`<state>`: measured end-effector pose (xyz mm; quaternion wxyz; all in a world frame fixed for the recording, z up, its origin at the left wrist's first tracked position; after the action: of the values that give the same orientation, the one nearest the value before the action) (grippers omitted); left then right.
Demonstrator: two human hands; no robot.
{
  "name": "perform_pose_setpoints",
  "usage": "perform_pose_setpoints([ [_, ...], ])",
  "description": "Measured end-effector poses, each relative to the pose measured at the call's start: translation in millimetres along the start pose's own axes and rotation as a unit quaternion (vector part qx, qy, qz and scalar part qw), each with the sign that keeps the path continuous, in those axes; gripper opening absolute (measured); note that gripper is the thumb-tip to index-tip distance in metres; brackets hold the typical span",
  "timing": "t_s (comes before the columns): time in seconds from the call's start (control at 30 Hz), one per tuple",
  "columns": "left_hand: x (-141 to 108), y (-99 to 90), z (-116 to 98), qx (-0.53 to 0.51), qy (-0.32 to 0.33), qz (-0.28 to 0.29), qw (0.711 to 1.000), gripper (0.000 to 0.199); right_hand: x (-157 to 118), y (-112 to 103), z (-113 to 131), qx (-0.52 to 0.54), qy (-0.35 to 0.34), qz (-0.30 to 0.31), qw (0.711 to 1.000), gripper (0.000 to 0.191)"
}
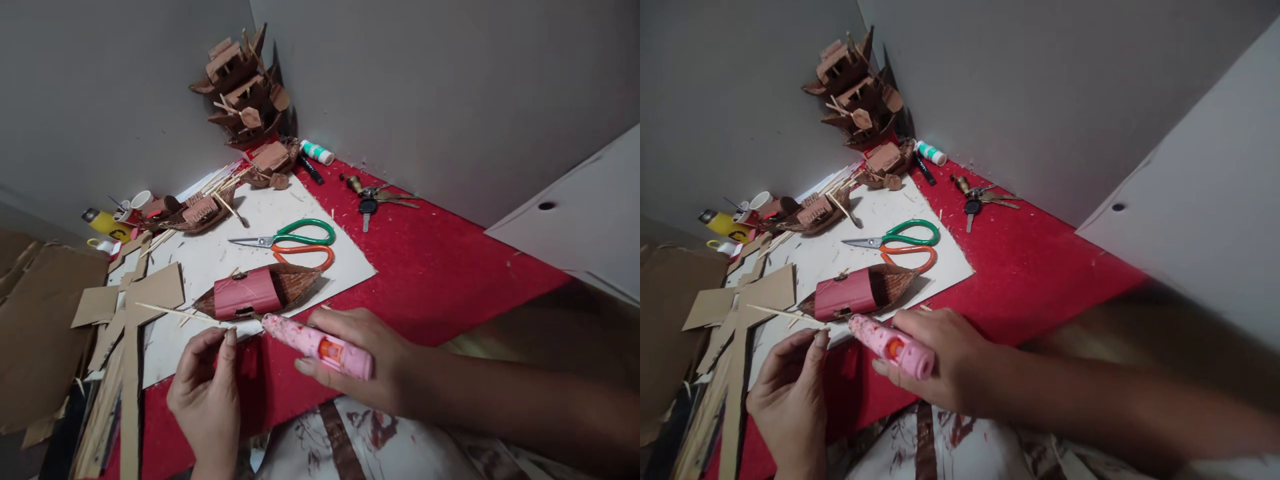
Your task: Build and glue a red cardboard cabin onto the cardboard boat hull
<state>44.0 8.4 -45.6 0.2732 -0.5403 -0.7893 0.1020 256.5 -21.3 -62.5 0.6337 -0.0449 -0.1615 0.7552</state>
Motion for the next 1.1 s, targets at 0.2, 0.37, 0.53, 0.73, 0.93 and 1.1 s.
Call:
perform_pose_setpoints([
  [0.2, -3, 5.7, 3, 0.038, -0.005, 0.034, 0.999, 0.014, 8, 10, 4, -0.075, -0.017, 0.006, 0.997, 0.029],
  [0.37, -4, 2.7, 12, 0.033, -0.031, 0.029, 0.999, 0.016, 14, 18, 1, -0.096, 0.025, 0.034, 0.994, 0.028],
  [0.53, -5, 1.2, 13, 0.025, -0.043, 0.024, 0.998, 0.015, 16, 21, 1, -0.149, 0.024, 0.024, 0.988, 0.028],
  [0.73, -5, -0.4, 11, 0.012, -0.033, 0.023, 0.999, 0.014, 16, 22, 0, -0.171, 0.007, 0.0, 0.985, 0.028],
  [0.93, -5, -0.5, 10, 0.014, -0.035, 0.026, 0.999, 0.014, 14, 24, -1, -0.168, -0.015, 0.01, 0.986, 0.022],
  [1.1, -6, 0.3, 7, 0.004, -0.025, 0.022, 0.999, 0.01, 12, 25, -6, -0.169, 0.003, 0.021, 0.985, 0.019],
])
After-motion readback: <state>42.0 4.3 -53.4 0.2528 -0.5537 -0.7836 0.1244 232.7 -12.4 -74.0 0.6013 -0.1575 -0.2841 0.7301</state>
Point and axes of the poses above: each hand's wrist, its own x-axis towards the middle knuckle, its own y-axis out of the palm, z = x × y, the point moved 8 cm from there along x, towards the middle knuckle, and after that the axes turned 9 degrees about x, right-handed, at the moved point
